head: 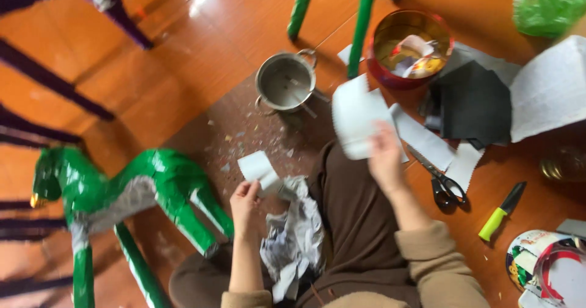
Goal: Applying green adhesive strips to a paper-mache horse figure
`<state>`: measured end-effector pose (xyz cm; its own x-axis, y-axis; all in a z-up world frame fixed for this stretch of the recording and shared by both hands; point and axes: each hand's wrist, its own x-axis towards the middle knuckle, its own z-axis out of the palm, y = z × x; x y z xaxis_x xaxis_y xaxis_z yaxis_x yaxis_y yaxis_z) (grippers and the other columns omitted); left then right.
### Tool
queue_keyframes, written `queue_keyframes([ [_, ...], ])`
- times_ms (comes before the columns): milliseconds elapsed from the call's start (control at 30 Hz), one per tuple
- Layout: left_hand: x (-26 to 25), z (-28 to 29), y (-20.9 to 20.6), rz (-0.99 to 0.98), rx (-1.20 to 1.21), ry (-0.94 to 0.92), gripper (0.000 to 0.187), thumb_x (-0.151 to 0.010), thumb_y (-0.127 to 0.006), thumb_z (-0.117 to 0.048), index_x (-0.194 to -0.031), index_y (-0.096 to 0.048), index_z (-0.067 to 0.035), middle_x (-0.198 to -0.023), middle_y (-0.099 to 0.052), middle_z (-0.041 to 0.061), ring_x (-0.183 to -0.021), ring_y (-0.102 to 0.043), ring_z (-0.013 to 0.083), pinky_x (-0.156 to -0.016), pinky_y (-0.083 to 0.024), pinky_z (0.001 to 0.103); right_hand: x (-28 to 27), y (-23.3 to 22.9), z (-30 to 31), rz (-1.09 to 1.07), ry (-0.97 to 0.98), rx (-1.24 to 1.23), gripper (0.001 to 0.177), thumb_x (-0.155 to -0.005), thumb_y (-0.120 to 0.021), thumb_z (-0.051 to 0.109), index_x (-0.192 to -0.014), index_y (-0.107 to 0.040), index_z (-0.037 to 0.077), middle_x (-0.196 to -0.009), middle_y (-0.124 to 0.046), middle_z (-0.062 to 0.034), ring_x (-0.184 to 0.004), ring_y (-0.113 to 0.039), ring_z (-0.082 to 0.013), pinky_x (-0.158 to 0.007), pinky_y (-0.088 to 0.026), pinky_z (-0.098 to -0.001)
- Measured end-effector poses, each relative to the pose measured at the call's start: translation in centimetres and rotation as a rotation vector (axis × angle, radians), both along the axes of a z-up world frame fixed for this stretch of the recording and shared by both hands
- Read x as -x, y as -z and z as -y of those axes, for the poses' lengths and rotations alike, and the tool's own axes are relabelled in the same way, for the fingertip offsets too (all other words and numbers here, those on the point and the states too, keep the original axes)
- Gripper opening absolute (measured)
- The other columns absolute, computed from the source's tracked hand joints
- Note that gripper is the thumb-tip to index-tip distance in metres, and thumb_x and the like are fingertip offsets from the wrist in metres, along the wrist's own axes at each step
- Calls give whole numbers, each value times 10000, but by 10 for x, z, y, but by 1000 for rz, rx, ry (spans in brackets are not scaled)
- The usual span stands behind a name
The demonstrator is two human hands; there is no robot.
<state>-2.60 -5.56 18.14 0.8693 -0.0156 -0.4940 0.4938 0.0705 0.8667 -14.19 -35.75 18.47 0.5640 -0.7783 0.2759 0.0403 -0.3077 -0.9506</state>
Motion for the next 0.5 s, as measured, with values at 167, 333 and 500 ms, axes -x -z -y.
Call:
queue_keyframes([
  [167,-16,-63,65,6,-81,15,314,-811,-791,-131,-1101,-684,-76,-949,-659,99,-787,-567,169,-703,-520,353,66,63,68,-760,42,417,569,-833,-728,67,-1372,-551,31,-1190,-494,-275,-999,-621,-426,-821,-530,-510],
  [333,-8,-68,128,-24,91,-93,482,-788,-767,-67,-1246,-617,-48,-1101,-625,112,-969,-599,234,-852,-532,453,27,-21,-24,-717,-152,819,436,-861,-764,50,-1268,-657,-62,-1371,-444,-332,-1253,-501,-475,-954,-470,-537],
  [500,-6,-72,125,-121,142,-121,427,-721,-722,-127,-1141,-651,-152,-1036,-612,13,-914,-594,178,-797,-536,445,-11,8,-141,-7,-937,766,296,-977,-471,259,-1101,-676,85,-1144,-651,-101,-1093,-594,-278,-943,-474,-416],
])
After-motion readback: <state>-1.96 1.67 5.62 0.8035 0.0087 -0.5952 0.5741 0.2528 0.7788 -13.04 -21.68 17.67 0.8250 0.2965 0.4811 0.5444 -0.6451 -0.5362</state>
